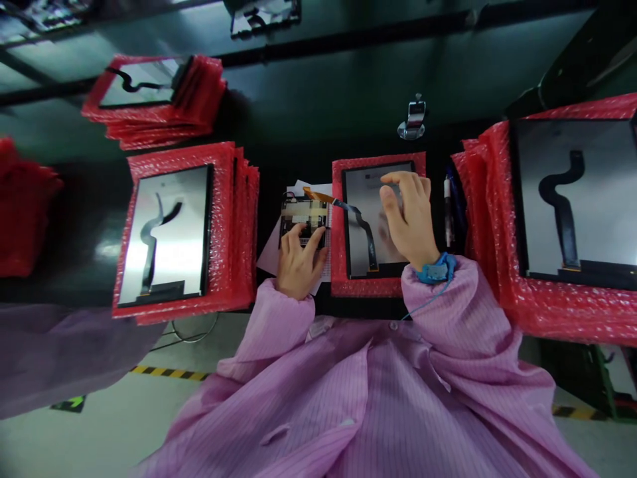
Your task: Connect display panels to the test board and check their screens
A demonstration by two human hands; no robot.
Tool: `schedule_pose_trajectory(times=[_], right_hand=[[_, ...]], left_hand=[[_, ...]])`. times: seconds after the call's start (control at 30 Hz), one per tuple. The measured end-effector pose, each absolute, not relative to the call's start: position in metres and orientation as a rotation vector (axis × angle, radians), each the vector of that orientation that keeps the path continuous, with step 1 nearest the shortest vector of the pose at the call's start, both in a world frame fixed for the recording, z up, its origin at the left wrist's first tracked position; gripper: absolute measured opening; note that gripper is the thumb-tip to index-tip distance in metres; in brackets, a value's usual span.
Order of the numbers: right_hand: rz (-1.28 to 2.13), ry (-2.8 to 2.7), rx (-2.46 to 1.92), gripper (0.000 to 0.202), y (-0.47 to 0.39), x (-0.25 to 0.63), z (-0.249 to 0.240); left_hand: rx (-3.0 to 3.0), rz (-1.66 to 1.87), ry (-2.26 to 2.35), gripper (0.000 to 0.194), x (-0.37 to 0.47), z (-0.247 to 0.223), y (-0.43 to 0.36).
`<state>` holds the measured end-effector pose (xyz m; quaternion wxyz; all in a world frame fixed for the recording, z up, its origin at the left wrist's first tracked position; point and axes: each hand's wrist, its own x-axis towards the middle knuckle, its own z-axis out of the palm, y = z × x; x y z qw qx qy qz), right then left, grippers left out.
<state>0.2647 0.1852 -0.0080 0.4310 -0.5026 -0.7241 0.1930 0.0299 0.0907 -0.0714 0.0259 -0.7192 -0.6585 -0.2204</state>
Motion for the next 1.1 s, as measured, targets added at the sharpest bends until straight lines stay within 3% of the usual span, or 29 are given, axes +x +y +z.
schedule_pose_trajectory(times=[0.2,0.5,0.67,0.77,0.83,0.93,1.03,1.1], right_hand=[[0.371,-1.811,-1.558,0.034,0.127,0.296,-0.018],[0.581,-1.691,-1.793,0.059,0.084,0.304,-0.038],[0.909,-1.383,-1.772,0.06,0.086,0.31,-0.01],[0.931,-1.398,-1.574,0.054,0.075,0.299,0.027],[0.897,-1.511,-1.409,0.05,0.068,0.282,0.05],[0.941,-1.716,-1.079,0.046,0.068,0.249,0.063],[1.043,-1.627,-0.995,0.045,0.079,0.22,0.044],[1.023,-1.548,-1.159,0.055,0.086,0.204,0.023]], left_hand=[[-2.286,-0.76,-1.963,0.045,0.037,-0.058,0.084],[-2.559,-0.92,-1.876,0.054,0.096,-0.062,0.061],[-2.63,-0.959,-2.074,0.058,0.088,-0.055,0.064],[-2.744,-1.067,-2.255,0.061,0.073,-0.034,0.073],[-2.658,-1.339,-2.404,0.058,0.067,-0.016,0.083],[-2.227,-2.274,-2.37,0.051,0.067,0.011,0.1],[-1.787,-3.07,-2.278,0.048,0.071,0.03,0.11],[-1.565,-3.254,-2.393,0.044,0.069,0.035,0.113]])
